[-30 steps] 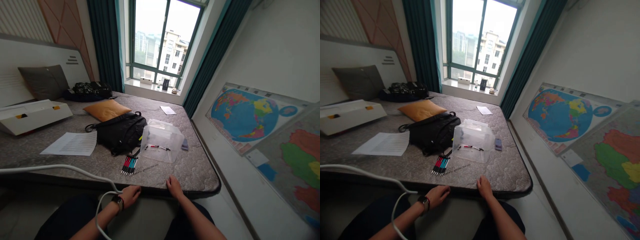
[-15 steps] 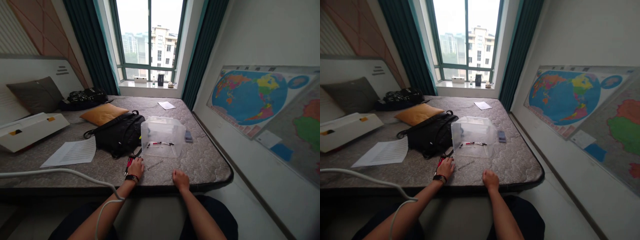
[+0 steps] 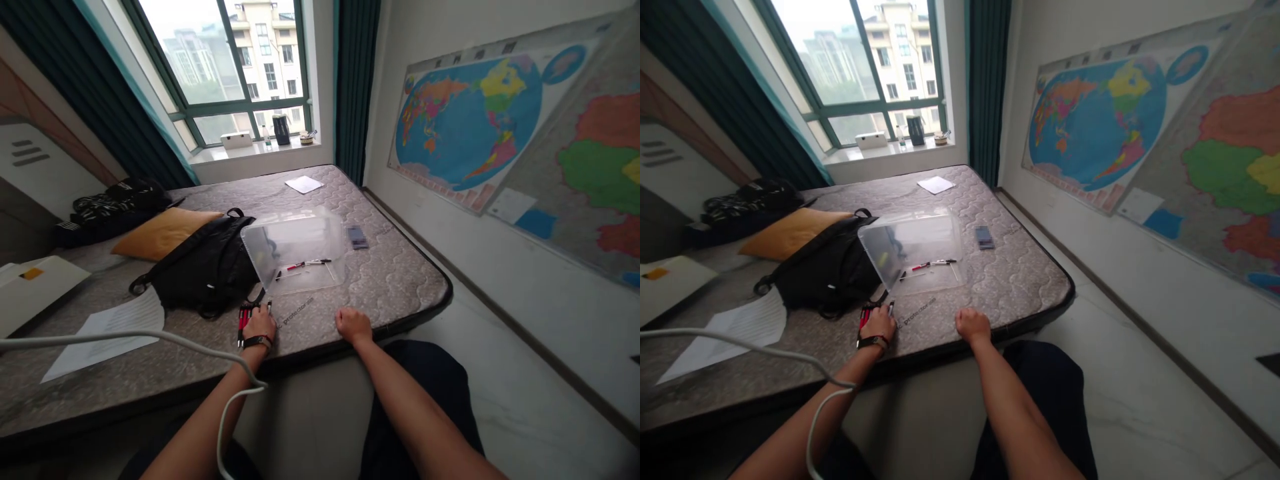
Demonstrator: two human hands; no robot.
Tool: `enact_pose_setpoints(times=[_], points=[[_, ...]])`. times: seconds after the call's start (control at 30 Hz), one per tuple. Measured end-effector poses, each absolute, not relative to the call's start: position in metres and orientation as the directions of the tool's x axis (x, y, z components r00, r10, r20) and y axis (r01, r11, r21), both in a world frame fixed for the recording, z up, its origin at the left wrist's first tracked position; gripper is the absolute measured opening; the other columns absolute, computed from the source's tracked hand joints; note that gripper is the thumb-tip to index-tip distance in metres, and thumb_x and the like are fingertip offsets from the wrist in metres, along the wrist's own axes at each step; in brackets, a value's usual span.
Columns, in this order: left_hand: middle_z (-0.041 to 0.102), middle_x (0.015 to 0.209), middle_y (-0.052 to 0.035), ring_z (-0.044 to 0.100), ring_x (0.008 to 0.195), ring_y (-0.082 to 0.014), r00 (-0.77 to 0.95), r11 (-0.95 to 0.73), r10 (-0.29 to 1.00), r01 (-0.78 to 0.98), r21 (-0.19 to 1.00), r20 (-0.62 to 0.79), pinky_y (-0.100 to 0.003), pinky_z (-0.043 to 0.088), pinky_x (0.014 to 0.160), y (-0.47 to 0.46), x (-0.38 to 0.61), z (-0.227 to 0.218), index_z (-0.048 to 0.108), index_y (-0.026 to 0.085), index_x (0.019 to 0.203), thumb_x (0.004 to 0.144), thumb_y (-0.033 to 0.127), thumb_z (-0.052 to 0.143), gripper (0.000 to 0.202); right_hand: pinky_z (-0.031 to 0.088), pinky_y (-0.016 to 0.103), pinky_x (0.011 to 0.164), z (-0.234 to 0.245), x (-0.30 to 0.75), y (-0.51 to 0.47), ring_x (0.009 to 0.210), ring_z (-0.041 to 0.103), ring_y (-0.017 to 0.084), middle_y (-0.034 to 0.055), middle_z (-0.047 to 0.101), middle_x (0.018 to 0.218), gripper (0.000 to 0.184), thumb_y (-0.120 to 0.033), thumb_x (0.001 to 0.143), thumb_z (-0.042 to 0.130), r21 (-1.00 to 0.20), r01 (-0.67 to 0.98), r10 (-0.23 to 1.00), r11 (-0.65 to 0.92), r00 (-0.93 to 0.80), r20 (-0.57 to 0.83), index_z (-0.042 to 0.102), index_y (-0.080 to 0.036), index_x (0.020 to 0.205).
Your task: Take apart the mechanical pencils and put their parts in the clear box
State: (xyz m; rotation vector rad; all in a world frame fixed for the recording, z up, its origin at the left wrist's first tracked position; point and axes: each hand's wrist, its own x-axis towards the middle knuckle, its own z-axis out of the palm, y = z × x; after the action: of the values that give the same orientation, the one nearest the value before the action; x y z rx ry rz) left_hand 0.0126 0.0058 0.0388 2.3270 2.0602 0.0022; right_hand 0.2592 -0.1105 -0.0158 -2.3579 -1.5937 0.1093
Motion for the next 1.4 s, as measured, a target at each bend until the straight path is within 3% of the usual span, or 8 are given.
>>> enact_pose_setpoints(times=[0.2,0.4,0.53,0.7,0.87,1.03,1.1,1.4], points=[[0.065,0.106,-0.0130,0.065,0.095,-0.0265,0.309,-0.308,0.951,0.940,0.144,0.021,-0.034,0.050,0.075,-0.013,0.009,0.033,0.065,0.019,0.112,0.089,0.023,0.050,0.027,0.044,0.030,0.069,-0.012,0.258,-0.112,0.080,0.069,0.024,0.0115,0.074,0.092,0.036,-0.032,0.096,0.041,-0.270,0.900,0.919,-0.343,0.381,0.104,0.073,-0.019,0.086],[0.062,0.096,-0.0069,0.062,0.088,-0.0195,0.533,-0.586,0.804,0.633,0.505,0.264,-0.034,0.052,0.084,-0.039,0.003,0.028,0.062,0.019,0.113,0.089,0.021,0.048,0.028,0.042,0.028,0.070,-0.014,0.258,-0.111,0.081,0.068,0.022,0.0091,0.074,0.093,0.035,-0.033,0.096,0.041,-0.245,0.904,0.920,-0.349,0.380,0.094,0.072,-0.021,0.087],[0.064,0.093,-0.0053,0.062,0.078,-0.0173,0.421,-0.456,0.872,0.509,0.730,0.251,-0.028,0.052,0.068,-0.040,0.007,0.019,0.062,0.018,0.109,0.086,0.029,0.052,0.027,0.041,0.027,0.070,-0.015,0.256,-0.110,0.081,0.067,0.020,0.0083,0.074,0.093,0.036,-0.034,0.096,0.041,-0.201,0.906,0.915,-0.372,0.394,0.084,0.073,-0.021,0.086],[0.065,0.071,-0.0009,0.059,0.064,-0.0158,0.338,-0.180,0.941,0.427,0.886,0.028,-0.025,0.045,0.061,-0.036,0.029,-0.001,0.066,0.016,0.098,0.089,0.032,0.044,0.028,0.039,0.026,0.069,-0.011,0.253,-0.110,0.079,0.066,0.019,0.0084,0.074,0.091,0.038,-0.035,0.097,0.040,-0.141,0.902,0.905,-0.408,0.420,0.067,0.073,-0.020,0.085],[0.066,0.070,-0.0012,0.061,0.066,-0.0162,0.430,-0.316,0.897,0.471,0.823,0.099,-0.025,0.041,0.062,-0.036,0.041,-0.006,0.068,0.019,0.094,0.095,0.045,0.043,0.036,0.037,0.026,0.065,-0.006,0.246,-0.104,0.076,0.064,0.020,0.0100,0.073,0.087,0.042,-0.040,0.096,0.040,-0.219,0.851,0.862,-0.477,0.502,0.075,0.073,-0.019,0.082],[0.071,0.090,-0.0055,0.066,0.084,-0.0202,0.589,-0.497,0.803,0.581,0.645,0.088,-0.028,0.044,0.075,-0.040,0.040,-0.002,0.067,0.023,0.104,0.097,0.046,0.042,0.035,0.038,0.025,0.061,-0.010,0.223,-0.069,0.062,0.058,0.016,0.0042,0.062,0.059,0.071,-0.055,0.100,0.017,-0.651,0.696,0.927,-0.305,0.374,-0.035,0.064,-0.019,0.061],[0.070,0.094,-0.0073,0.065,0.088,-0.0218,0.632,-0.555,0.772,0.624,0.550,0.062,-0.030,0.044,0.078,-0.038,0.040,0.000,0.066,0.023,0.106,0.098,0.046,0.040,0.036,0.035,0.024,0.057,-0.013,0.216,-0.056,0.058,0.053,0.015,0.0013,0.054,0.053,0.068,-0.059,0.098,0.023,-0.754,0.625,0.957,-0.204,0.290,-0.018,0.058,-0.019,0.056],[0.063,0.101,-0.0113,0.056,0.102,-0.0268,0.571,-0.581,0.808,0.733,0.352,0.146,-0.039,0.041,0.090,-0.029,0.039,0.001,0.064,0.024,0.114,0.101,0.038,0.033,0.037,0.038,0.023,0.058,-0.014,0.224,-0.054,0.052,0.051,0.013,-0.0009,0.051,0.049,0.059,-0.060,0.092,0.040,-0.863,0.497,0.995,-0.088,0.084,-0.054,0.054,-0.019,0.052]])
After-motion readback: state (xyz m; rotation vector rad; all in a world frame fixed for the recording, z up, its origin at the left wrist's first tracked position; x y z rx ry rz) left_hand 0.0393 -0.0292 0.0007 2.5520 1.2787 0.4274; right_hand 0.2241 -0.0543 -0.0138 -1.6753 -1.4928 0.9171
